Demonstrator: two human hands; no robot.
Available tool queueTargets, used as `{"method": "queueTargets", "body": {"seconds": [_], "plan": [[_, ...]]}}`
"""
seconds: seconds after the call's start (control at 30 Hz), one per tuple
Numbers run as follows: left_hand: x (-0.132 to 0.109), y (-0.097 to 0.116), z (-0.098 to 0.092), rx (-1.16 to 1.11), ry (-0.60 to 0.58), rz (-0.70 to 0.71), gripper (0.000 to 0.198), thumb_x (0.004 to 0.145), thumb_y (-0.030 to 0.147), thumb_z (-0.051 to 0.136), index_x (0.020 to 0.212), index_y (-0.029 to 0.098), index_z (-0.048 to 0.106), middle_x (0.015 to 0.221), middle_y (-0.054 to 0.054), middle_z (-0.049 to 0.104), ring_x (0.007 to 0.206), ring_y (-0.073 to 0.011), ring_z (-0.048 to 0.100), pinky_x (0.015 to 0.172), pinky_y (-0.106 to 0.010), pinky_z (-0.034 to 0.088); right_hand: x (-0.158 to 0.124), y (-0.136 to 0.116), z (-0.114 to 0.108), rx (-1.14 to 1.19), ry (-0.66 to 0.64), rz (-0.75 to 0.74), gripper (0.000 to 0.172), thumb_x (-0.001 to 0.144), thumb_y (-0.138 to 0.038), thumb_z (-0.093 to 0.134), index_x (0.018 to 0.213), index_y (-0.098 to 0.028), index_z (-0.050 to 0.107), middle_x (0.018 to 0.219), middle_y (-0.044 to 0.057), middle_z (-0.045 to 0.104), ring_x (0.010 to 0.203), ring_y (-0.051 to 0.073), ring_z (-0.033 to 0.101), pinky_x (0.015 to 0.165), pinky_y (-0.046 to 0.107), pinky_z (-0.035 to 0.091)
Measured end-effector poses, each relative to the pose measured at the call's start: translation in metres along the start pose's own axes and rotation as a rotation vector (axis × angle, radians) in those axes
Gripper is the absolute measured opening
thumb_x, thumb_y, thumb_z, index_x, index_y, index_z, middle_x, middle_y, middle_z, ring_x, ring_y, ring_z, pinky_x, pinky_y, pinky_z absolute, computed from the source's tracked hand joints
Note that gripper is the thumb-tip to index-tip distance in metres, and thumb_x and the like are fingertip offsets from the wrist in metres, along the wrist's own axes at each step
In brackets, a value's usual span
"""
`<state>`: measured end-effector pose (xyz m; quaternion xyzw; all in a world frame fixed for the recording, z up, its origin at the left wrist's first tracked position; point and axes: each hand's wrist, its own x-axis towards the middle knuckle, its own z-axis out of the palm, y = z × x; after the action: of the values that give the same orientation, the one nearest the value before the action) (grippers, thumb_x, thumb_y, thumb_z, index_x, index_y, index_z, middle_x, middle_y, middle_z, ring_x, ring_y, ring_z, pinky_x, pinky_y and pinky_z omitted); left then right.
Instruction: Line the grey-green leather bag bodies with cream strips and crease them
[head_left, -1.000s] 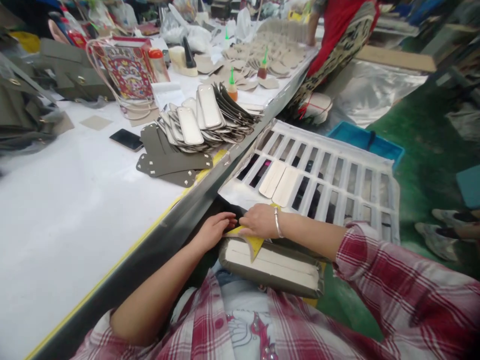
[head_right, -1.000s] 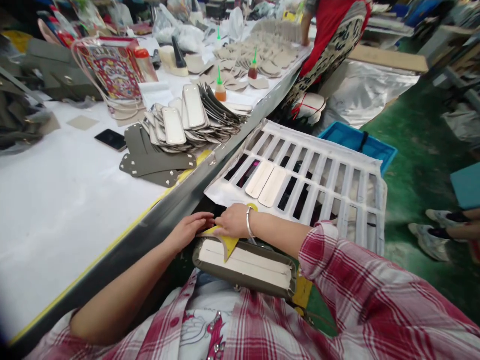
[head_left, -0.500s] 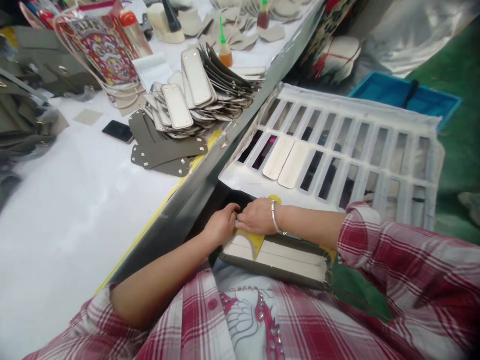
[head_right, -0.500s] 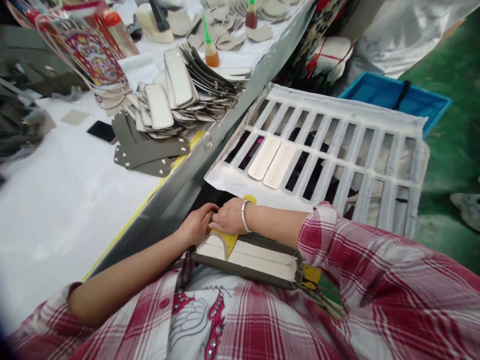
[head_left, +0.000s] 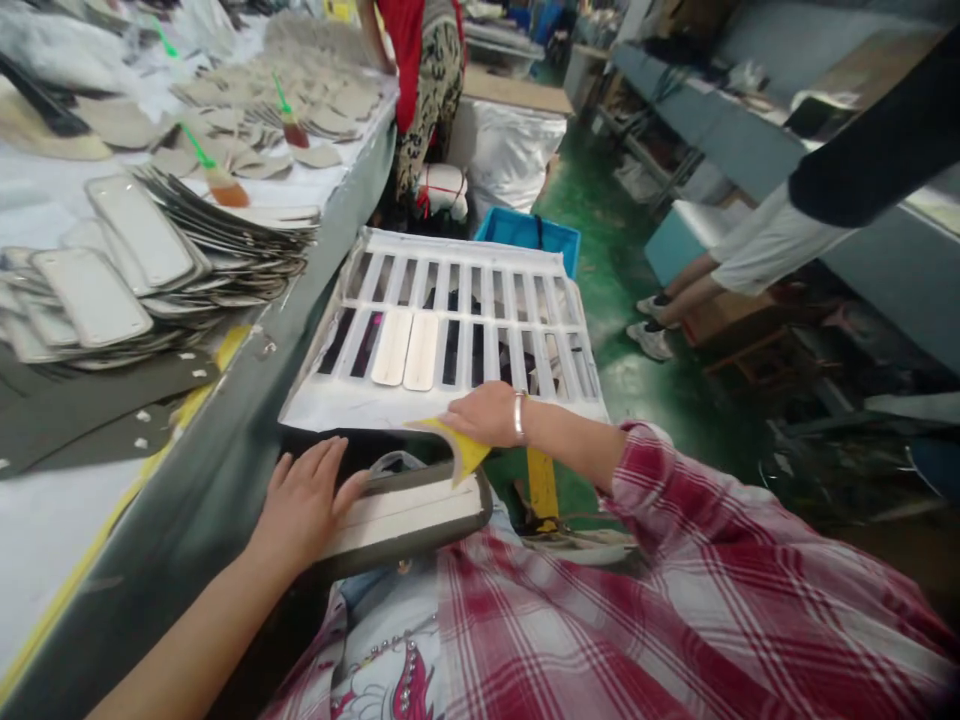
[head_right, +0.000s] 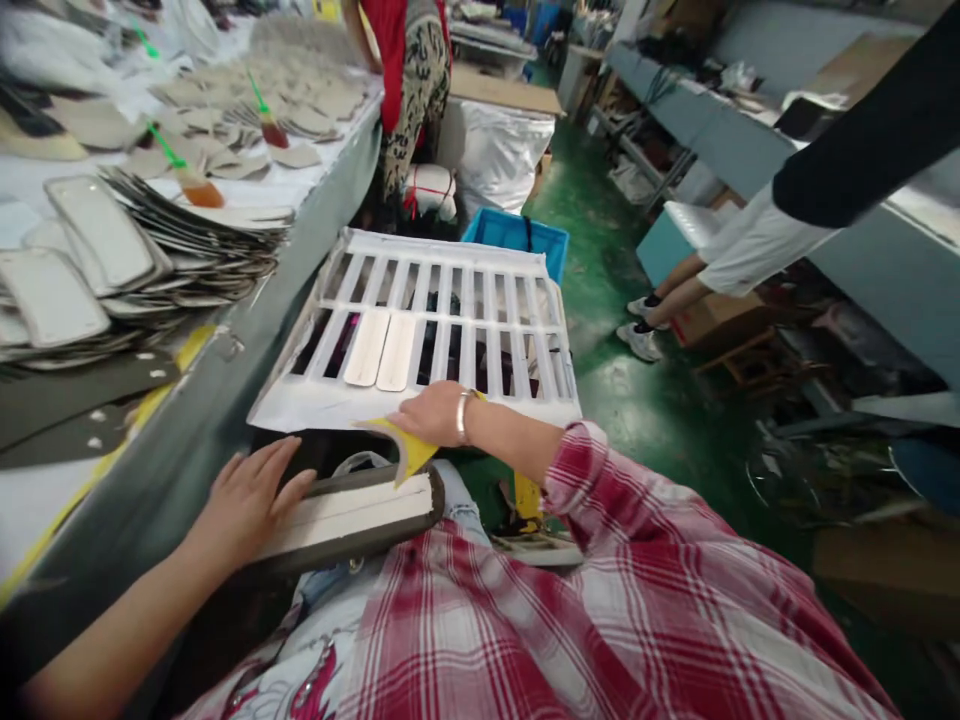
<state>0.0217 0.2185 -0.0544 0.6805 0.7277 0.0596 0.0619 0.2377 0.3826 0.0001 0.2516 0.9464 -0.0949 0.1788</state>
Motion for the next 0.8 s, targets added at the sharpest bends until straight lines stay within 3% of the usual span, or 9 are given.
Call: {"method": "queueTargets", "body": {"seconds": [0.07, 0.17, 0.3, 0.43, 0.57, 0.67, 0.8], "plan": [[0.001, 0.026, -0.002, -0.050, -0.028, 0.170, 0.064, 0.082, 0.056, 0.034, 0.130, 0.012, 0.036, 0.134, -0.014, 0.041, 0.123, -0.0258, 0.037, 0.105, -0.045, 0.021, -0.042, 0.017, 0.019, 0.050, 0.016, 0.133, 0.055, 0.094, -0.045, 0.015, 0.087, -0.015, 0.060, 0.075, 0.010, 0.063, 0.070, 0.021, 0.060, 0.061, 0.029, 0.036], [0.007, 0.067, 0.002, -0.120, -0.128, 0.396, 0.086, 0.072, 0.068, 0.042, 0.136, 0.013, 0.024, 0.140, -0.013, 0.033, 0.127, -0.0251, 0.031, 0.106, -0.042, 0.019, -0.085, 0.015, 0.059, 0.131, 0.017, 0.284, 0.050, 0.095, -0.040, 0.015, 0.085, -0.015, 0.058, 0.076, 0.008, 0.063, 0.071, 0.019, 0.060, 0.060, 0.028, 0.036], [0.016, 0.098, 0.015, -0.114, -0.218, 0.496, 0.105, 0.061, 0.073, 0.050, 0.138, 0.012, 0.016, 0.141, -0.013, 0.030, 0.127, -0.0265, 0.031, 0.106, -0.044, 0.019, -0.099, -0.002, 0.093, 0.168, 0.030, 0.342, 0.044, 0.096, -0.037, 0.017, 0.086, -0.017, 0.055, 0.083, 0.006, 0.063, 0.076, 0.019, 0.060, 0.063, 0.027, 0.039], [0.019, 0.106, 0.020, -0.075, -0.227, 0.480, 0.105, 0.059, 0.071, 0.054, 0.137, 0.010, 0.019, 0.141, -0.014, 0.030, 0.127, -0.0276, 0.030, 0.105, -0.044, 0.019, -0.091, -0.006, 0.092, 0.167, 0.022, 0.298, 0.041, 0.095, -0.038, 0.019, 0.089, -0.017, 0.054, 0.086, 0.008, 0.063, 0.080, 0.020, 0.060, 0.066, 0.028, 0.041], [0.020, 0.112, 0.018, -0.074, -0.211, 0.437, 0.089, 0.066, 0.061, 0.053, 0.134, 0.011, 0.027, 0.136, -0.012, 0.038, 0.122, -0.0249, 0.036, 0.103, -0.041, 0.022, -0.086, -0.005, 0.090, 0.182, -0.023, 0.267, 0.044, 0.095, -0.039, 0.017, 0.090, -0.016, 0.054, 0.083, 0.009, 0.063, 0.076, 0.023, 0.061, 0.063, 0.032, 0.044], [0.022, 0.115, 0.017, -0.073, -0.211, 0.414, 0.080, 0.067, 0.056, 0.053, 0.131, 0.012, 0.031, 0.131, -0.011, 0.044, 0.117, -0.0238, 0.040, 0.100, -0.040, 0.025, -0.090, -0.011, 0.093, 0.217, -0.074, 0.242, 0.047, 0.094, -0.042, 0.016, 0.090, -0.016, 0.055, 0.080, 0.010, 0.063, 0.074, 0.025, 0.061, 0.063, 0.034, 0.044], [0.020, 0.115, 0.018, -0.053, -0.231, 0.402, 0.084, 0.066, 0.059, 0.052, 0.133, 0.013, 0.028, 0.134, -0.012, 0.041, 0.120, -0.0250, 0.038, 0.100, -0.039, 0.024, -0.102, -0.020, 0.093, 0.291, -0.083, 0.259, 0.051, 0.094, -0.045, 0.014, 0.087, -0.017, 0.056, 0.081, 0.010, 0.063, 0.074, 0.024, 0.061, 0.064, 0.034, 0.043]]}}
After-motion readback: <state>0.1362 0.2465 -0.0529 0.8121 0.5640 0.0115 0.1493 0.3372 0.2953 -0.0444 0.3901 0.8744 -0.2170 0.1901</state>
